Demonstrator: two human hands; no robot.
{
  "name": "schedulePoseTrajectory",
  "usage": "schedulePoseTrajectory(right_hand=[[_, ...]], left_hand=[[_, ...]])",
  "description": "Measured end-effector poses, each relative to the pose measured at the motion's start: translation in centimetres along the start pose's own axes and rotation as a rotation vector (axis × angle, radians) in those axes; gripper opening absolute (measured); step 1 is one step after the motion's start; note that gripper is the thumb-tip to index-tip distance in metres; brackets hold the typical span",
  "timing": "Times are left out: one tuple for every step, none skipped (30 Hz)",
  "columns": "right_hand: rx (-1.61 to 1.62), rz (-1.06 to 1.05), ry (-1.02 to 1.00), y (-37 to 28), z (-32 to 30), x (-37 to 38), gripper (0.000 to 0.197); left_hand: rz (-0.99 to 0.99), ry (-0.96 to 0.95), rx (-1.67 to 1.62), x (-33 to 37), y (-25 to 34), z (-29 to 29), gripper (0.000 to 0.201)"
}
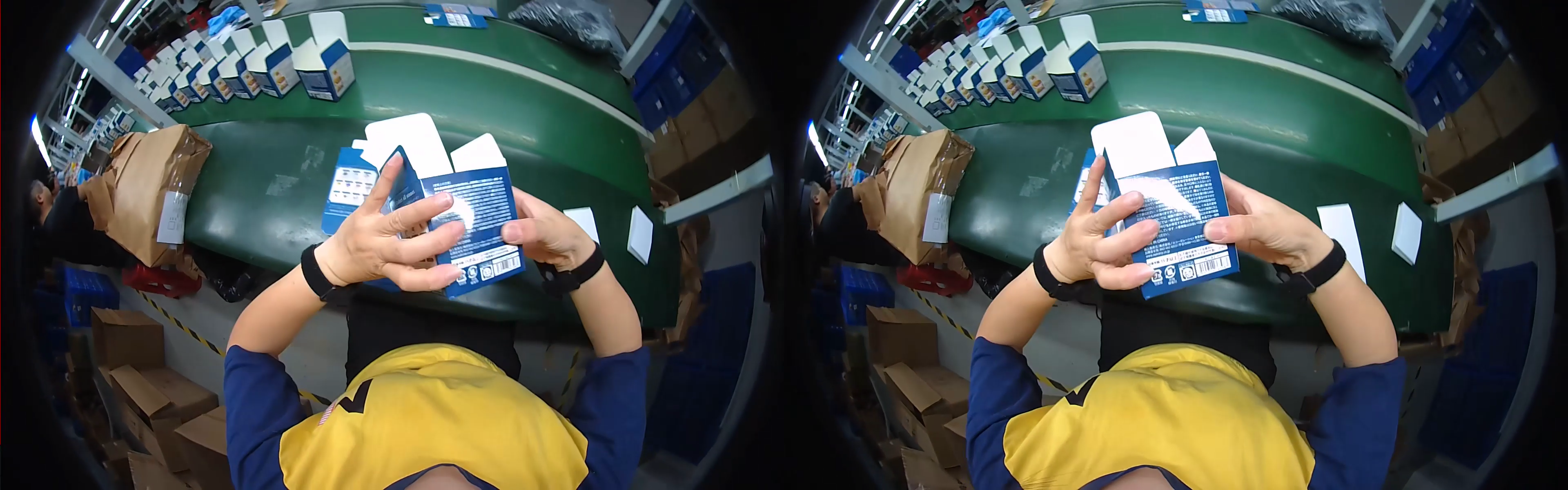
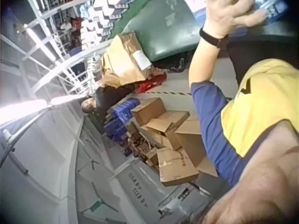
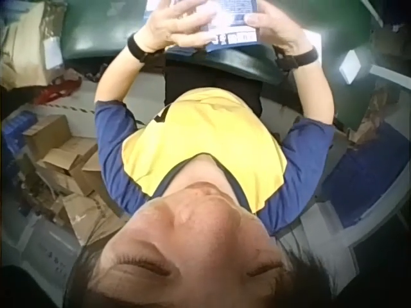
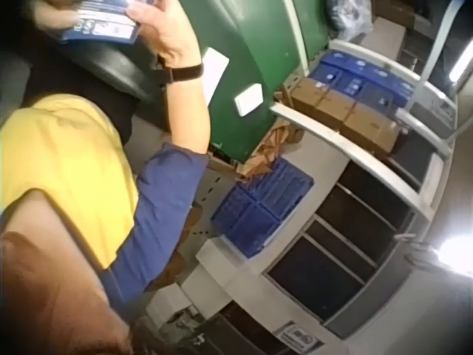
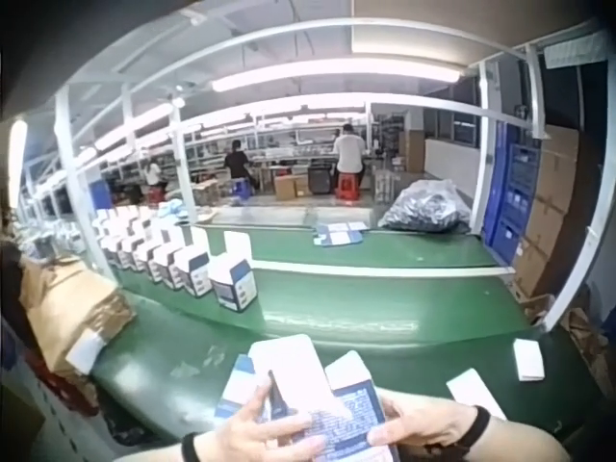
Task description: The person folds blue cardboard boxes by hand, inserts a white paper leaflet into each, and places the assembled boxes on the conveyor belt.
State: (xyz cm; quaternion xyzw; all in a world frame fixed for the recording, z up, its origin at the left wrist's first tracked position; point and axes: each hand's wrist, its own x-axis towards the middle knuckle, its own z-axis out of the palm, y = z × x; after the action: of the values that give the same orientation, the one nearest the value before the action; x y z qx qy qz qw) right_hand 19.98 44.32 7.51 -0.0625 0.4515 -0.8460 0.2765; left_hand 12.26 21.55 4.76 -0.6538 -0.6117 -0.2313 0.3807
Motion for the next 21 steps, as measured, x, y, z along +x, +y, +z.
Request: schedulePoseTrajectory(right_hand=[[-0.033, 0.051, 0.039, 0.0, -0.5, 1.2, 0.083], [-0.072, 0.074, 0.02, 0.4, -1.2, 2.5, 0.086], [-0.139, 0.08, 0.009, 0.5, -1.8, 3.7, 0.087], [-0.204, 0.091, -0.002, 0.5, -2.0, 4.9, 0.088], [-0.204, 0.072, -0.02, 0.2, -2.0, 6.0, 0.087], [-0.215, 0.078, -0.045, -0.1, -2.4, 7.4, 0.087], [-0.33, -0.046, -0.029, -0.2, -4.0, 9.0, 0.093], [-0.442, -0.17, -0.009, -0.6, -5.5, 10.4, 0.099], [-0.61, -0.293, 0.144, -0.9, -7.5, 11.9, 0.108], [-0.768, -0.422, 0.296, -1.3, -9.7, 13.6, 0.118], [-0.99, -0.475, 0.409, -2.2, -10.7, 15.5, 0.129], [-1.037, -0.591, 0.495, -2.2, -13.2, 17.7, 0.13], [-1.09, -0.63, 0.569, -2.0, -16.8, 19.8, 0.134], [-1.138, -0.664, 0.64, -1.3, -19.7, 21.3, 0.138], [-1.227, -0.619, 0.681, -0.5, -21.0, 22.1, 0.138], [-1.317, -0.575, 0.72, -0.3, -20.7, 22.5, 0.137], [-1.187, -0.568, 0.662, 0.0, -20.6, 22.3, 0.134], [-1.188, -0.568, 0.666, 0.2, -20.6, 22.0, 0.134], [-1.157, -0.507, 0.745, 0.3, -20.5, 21.4, 0.131], [-1.123, -0.446, 0.811, 0.6, -19.5, 20.8, 0.129], [-1.036, -0.409, 0.818, 1.3, -18.5, 19.4, 0.123]], left_hand=[[0.015, -0.061, 0.077, -0.4, -0.6, -0.3, 0.061], [0.015, -0.063, 0.098, -1.0, -0.8, -0.5, 0.061], [0.014, -0.109, 0.126, -1.7, -1.0, -0.6, 0.058], [0.005, -0.158, 0.152, -2.5, -1.2, -0.8, 0.055], [0.013, -0.202, 0.165, -3.2, -1.6, -1.0, 0.072], [0.003, -0.207, 0.19, -3.9, -2.3, -1.4, 0.072], [-0.099, -0.306, 0.3, -4.6, -3.1, -1.4, 0.075], [-0.204, -0.4, 0.402, -4.9, -3.7, -1.6, 0.078], [-0.4, -0.44, 0.401, -5.6, -4.1, -1.6, 0.081], [-0.633, -0.518, 0.357, -4.9, -3.6, -2.4, 0.086], [-0.834, -0.455, 0.291, -6.2, -3.2, -2.3, 0.087], [-1.022, -0.38, 0.211, -8.1, -3.0, -1.3, 0.089], [-1.078, -0.426, 0.165, -9.8, -2.8, -0.3, 0.093], [-1.156, -0.534, 0.127, -10.1, -2.4, 0.3, 0.095], [-1.188, -0.6, 0.16, -10.2, -2.1, 0.7, 0.097], [-1.219, -0.665, 0.193, -10.1, -1.7, 1.2, 0.099], [-1.197, -0.697, 0.27, -9.7, -1.4, 1.6, 0.101], [-1.194, -0.696, 0.268, -9.5, -1.2, 2.1, 0.101], [-1.2, -0.712, 0.275, -9.2, -1.1, 2.7, 0.102], [-1.216, -0.729, 0.289, -9.3, -0.9, 3.1, 0.104], [-1.214, -0.732, 0.285, -9.5, -0.7, 3.4, 0.104]])
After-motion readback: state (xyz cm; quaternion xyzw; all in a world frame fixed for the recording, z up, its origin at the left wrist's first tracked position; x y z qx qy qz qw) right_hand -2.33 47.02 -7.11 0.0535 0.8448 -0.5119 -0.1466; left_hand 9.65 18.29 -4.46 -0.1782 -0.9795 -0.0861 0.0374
